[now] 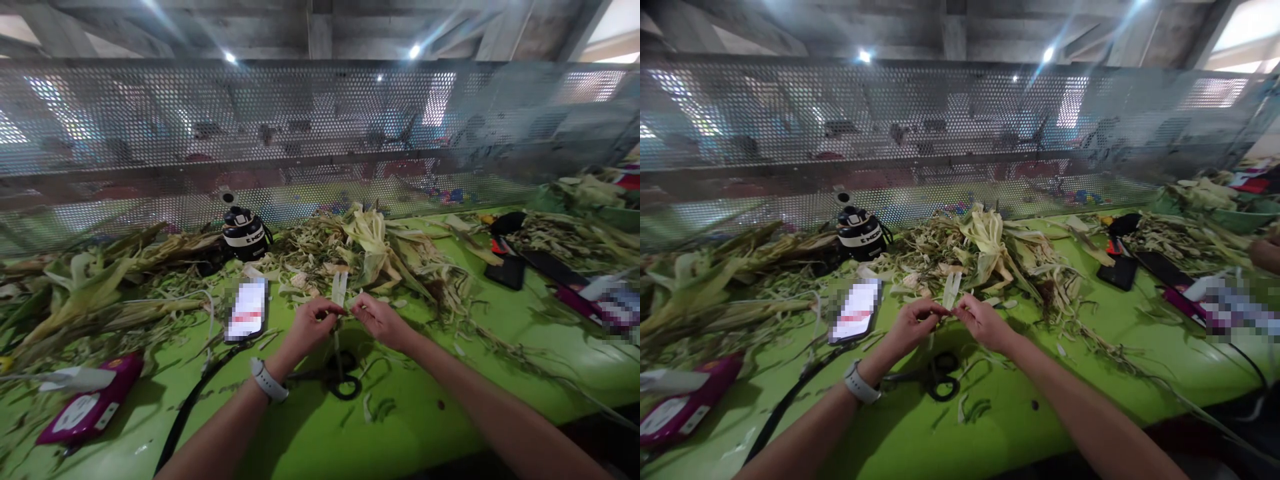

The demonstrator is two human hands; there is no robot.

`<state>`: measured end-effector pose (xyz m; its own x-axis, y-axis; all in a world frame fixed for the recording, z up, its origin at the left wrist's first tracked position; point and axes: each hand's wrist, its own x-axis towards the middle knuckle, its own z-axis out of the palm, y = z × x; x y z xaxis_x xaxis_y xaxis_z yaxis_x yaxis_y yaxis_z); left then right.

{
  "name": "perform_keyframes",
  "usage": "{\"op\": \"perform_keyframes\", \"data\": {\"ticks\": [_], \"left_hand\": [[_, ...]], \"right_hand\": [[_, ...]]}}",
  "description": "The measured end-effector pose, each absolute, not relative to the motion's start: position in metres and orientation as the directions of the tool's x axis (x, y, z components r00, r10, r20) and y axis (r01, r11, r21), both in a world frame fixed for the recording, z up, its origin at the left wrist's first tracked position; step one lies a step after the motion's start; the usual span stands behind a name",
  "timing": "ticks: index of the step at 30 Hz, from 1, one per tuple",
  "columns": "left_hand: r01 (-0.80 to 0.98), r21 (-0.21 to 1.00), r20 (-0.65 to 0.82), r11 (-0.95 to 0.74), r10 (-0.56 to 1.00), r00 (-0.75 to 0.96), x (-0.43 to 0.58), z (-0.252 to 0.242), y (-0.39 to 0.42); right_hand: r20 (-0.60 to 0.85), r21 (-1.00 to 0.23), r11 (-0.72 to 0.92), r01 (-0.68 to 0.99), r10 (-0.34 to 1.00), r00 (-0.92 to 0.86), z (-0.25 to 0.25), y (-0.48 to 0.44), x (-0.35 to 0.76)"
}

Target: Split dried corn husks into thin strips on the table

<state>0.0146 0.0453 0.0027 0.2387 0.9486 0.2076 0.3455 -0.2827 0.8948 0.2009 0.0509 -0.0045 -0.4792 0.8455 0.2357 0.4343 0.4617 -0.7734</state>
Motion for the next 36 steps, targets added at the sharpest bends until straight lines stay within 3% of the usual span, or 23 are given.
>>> {"op": "perform_keyframes", "data": {"ticks": [17, 22, 25, 28, 31, 36], "left_hand": [[0.556, 0.747, 0.3, -0.365, 0.931, 0.209, 0.02, -0.003, 0.04], [0.542, 0.761, 0.311, -0.356, 0.934, 0.176, 0.024, -0.007, 0.04], [0.462, 0.842, 0.257, -0.279, 0.96, 0.111, 0.027, -0.006, 0.041], [0.327, 0.913, 0.241, -0.245, 0.969, 0.053, 0.029, -0.006, 0.04], [0.278, 0.925, 0.257, -0.26, 0.965, 0.048, 0.03, -0.006, 0.038], [0.227, 0.942, 0.219, -0.246, 0.966, 0.138, 0.031, -0.008, 0.036]], "right_hand": [[0.219, -0.526, 0.602, 0.6, 0.778, -0.589, -0.01, 0.04, 0.19], [0.221, -0.621, 0.603, 0.501, 0.748, -0.626, -0.009, 0.037, 0.188], [0.242, -0.816, 0.473, 0.332, 0.801, -0.547, -0.007, 0.037, 0.187], [0.092, -0.985, 0.144, 0.092, 0.902, -0.423, -0.006, 0.04, 0.186], [-0.056, -0.996, -0.077, -0.042, 0.93, -0.363, -0.007, 0.044, 0.185], [-0.113, -0.991, -0.132, -0.025, 0.918, -0.38, -0.01, 0.047, 0.185]]}}
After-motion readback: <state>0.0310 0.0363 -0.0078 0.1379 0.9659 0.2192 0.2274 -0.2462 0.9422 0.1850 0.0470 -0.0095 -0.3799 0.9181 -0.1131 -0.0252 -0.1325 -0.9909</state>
